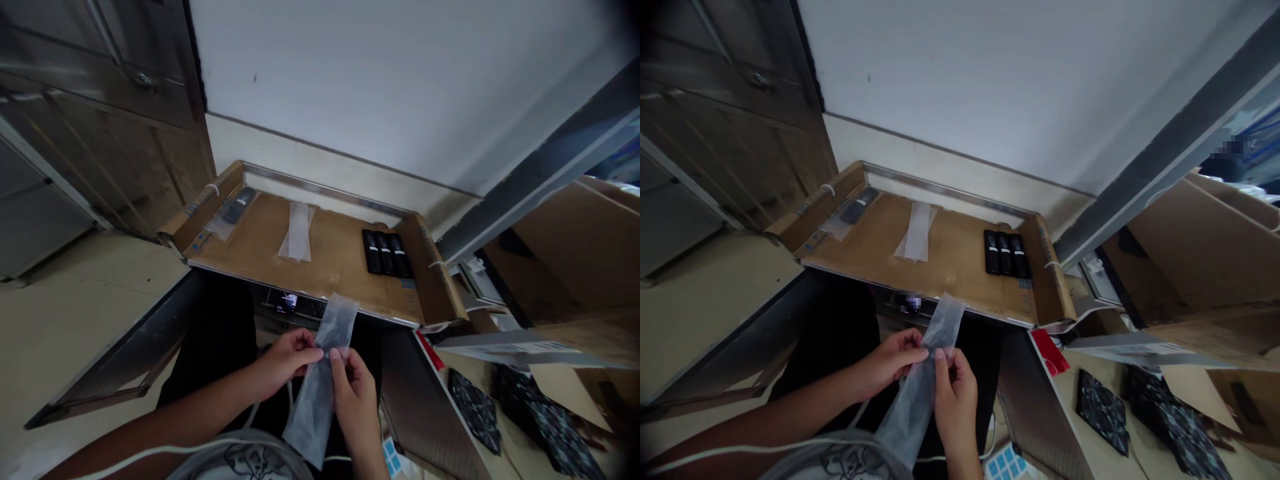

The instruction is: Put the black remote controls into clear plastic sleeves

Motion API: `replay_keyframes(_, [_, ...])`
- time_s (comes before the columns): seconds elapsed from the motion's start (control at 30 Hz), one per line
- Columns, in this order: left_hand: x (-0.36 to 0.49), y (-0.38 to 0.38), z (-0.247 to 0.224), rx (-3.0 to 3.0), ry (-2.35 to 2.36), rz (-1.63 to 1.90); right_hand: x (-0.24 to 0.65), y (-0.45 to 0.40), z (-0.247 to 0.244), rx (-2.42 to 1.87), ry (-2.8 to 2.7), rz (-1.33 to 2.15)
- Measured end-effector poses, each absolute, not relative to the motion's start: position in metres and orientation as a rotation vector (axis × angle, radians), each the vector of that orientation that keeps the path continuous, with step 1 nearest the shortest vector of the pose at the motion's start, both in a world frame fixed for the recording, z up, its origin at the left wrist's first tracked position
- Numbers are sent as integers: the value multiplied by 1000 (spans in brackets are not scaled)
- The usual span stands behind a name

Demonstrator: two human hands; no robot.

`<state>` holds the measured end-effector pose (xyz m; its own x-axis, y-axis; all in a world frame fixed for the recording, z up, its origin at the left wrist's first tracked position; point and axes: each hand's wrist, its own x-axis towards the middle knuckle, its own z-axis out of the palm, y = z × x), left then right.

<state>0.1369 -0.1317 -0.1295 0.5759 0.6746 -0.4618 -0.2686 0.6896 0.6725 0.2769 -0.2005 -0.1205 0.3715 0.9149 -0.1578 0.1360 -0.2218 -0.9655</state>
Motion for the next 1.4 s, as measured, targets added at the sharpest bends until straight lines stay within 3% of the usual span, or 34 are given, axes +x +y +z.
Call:
replay_keyframes(0.73, [110,-95,-109,1231,761,424,311,-152,-101,-1328,-498,1062])
replay_keyframes(0.97, [106,42,-55,2007,949,672,339,-94,-95,-1534,-498,780])
replay_keyframes(1.07, [132,64,-37,2288,1133,806,347,-95,-108,-1710,-576,649])
replay_keyframes(1.13, [161,54,-38,2381,1098,846,349,-104,-112,-1846,-719,245])
replay_keyframes(1.23, [202,32,-61,2577,914,622,349,-104,-105,-1910,-1071,-432])
replay_keyframes(1.4, [221,42,-106,2721,1067,206,350,-48,-105,-1961,-1849,-203])
